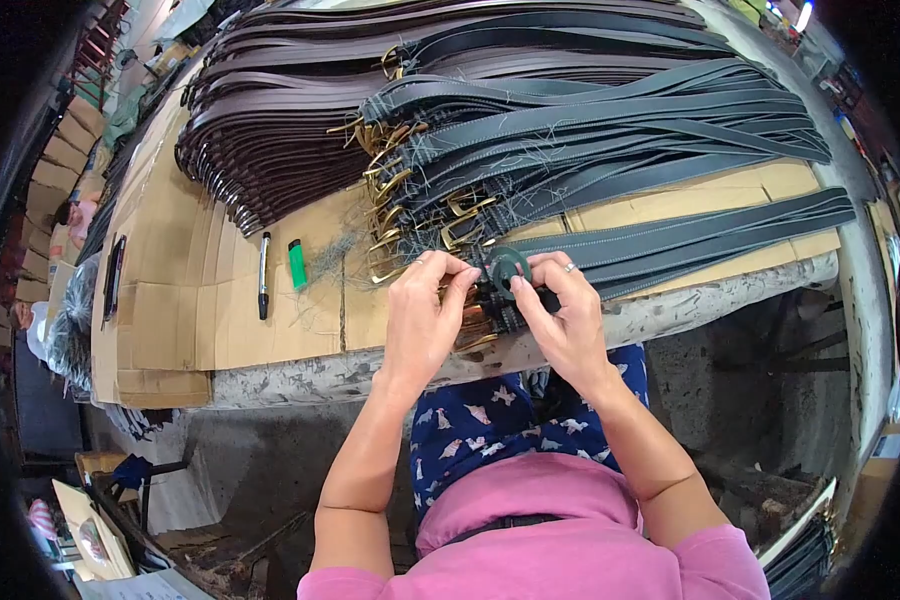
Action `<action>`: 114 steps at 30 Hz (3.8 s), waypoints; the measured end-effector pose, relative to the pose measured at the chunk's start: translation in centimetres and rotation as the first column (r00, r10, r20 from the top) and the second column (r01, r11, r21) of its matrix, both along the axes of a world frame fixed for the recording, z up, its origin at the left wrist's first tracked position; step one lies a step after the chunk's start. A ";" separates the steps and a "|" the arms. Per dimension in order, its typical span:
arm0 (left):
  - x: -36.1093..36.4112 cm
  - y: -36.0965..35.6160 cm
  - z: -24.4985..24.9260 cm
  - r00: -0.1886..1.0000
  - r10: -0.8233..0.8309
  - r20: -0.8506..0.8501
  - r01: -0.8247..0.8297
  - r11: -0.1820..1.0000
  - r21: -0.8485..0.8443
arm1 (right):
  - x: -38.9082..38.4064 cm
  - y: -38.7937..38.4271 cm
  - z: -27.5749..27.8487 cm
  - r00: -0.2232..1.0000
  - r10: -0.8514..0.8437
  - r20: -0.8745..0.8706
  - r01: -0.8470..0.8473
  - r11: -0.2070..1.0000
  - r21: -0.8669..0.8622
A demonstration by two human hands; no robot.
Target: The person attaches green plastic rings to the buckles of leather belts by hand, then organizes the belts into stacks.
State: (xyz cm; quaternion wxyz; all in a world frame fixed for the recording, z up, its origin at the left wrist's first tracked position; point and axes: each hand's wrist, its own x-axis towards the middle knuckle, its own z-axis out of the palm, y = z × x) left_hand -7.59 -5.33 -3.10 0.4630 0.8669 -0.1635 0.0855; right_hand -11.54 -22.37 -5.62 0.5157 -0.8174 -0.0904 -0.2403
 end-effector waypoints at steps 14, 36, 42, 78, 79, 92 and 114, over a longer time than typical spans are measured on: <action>-0.1 -0.5 -0.1 1.000 0.000 -0.001 0.000 1.000 -0.026 | -0.5 0.3 0.2 0.999 0.007 -0.036 -0.009 0.998 -0.069; 0.1 -0.4 0.2 1.000 0.027 -0.006 -0.027 1.000 0.007 | -0.5 0.2 0.1 0.997 0.025 -0.071 -0.023 0.999 0.028; 1.8 1.1 1.7 0.959 0.018 0.282 -0.081 0.974 0.213 | -0.5 -0.7 0.3 0.998 -0.032 -0.062 0.043 0.983 0.181; 4.5 -0.2 1.2 0.754 -0.584 0.300 0.338 0.736 0.586 | -1.0 -1.0 -1.5 0.998 -0.065 -0.027 0.067 0.993 0.101; 4.4 -0.2 1.2 0.757 -0.581 0.299 0.335 0.737 0.587 | -1.1 -1.0 -1.4 0.998 -0.064 -0.024 0.066 0.992 0.105; 4.4 -0.2 1.1 0.757 -0.573 0.314 0.334 0.753 0.567 | -1.1 -0.8 -1.4 0.997 -0.071 -0.030 0.074 0.994 0.084; 2.1 0.3 -0.5 0.982 -0.109 0.155 0.104 0.994 0.038 | 0.3 -0.3 -0.3 0.998 -0.035 0.050 0.031 0.995 0.093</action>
